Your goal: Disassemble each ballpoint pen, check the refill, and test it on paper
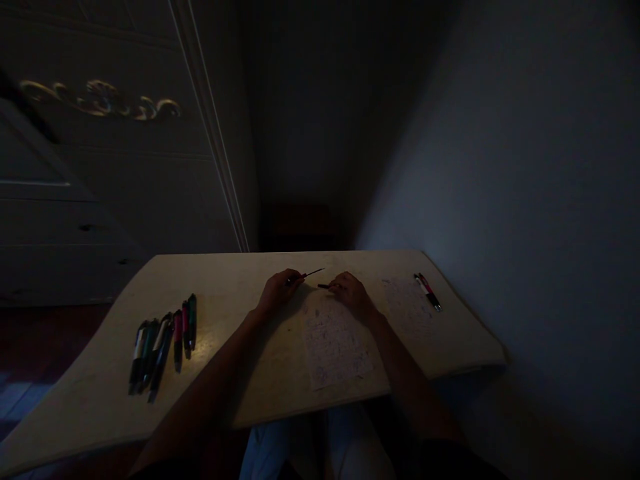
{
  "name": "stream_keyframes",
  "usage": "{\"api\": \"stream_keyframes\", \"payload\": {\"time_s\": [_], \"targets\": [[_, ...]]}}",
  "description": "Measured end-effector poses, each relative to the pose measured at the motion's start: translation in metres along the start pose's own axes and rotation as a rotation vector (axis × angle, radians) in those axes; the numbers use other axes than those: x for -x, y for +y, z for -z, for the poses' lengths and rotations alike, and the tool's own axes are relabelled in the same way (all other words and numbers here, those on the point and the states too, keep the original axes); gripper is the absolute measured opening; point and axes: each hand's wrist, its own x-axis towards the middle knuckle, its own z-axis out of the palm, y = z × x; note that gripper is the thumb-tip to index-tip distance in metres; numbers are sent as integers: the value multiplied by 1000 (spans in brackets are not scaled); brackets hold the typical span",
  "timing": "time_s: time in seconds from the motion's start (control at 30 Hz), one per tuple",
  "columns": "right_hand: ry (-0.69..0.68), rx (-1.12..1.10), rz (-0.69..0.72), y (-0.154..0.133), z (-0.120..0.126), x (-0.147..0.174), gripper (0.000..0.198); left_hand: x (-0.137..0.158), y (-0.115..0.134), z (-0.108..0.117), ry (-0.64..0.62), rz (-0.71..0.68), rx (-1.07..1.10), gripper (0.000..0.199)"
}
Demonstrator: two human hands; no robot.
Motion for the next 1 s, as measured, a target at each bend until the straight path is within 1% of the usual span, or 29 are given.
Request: {"api": "stream_keyframes", "payload": {"time_s": [0.07, 0.1, 0.17, 0.2, 0.33, 0.47, 0.63, 0.83, 1.0], "targets": [[138, -49, -100, 4, 7, -2, 26, -1, -3, 3, 14, -12, -38, 27], [185, -82, -167, 6, 9, -3, 27, -2, -5, 4, 14, -25, -49, 27], [227, -138, -265, 9, 10, -3, 29, -3, -6, 6, -5, -61, -62, 26], [227, -146, -277, 9, 9, -3, 29, -3, -7, 6, -18, -77, -70, 26], [202, -58, -178, 8, 3, -1, 25, -4, -10, 6, -65, -102, -110, 26], [174, 0, -126, 9, 1, 0, 21, -4, -16, 4, -52, -93, -105, 24], [179, 22, -113, 15, 4, 0, 19, -3, -18, 4, -38, -94, -93, 24], [144, 41, -95, 16, 1, 1, 18, -4, -13, 6, -80, -91, -48, 25], [132, 33, -95, 15, 1, 2, 18, -4, -11, 6, -74, -93, -47, 24]]}}
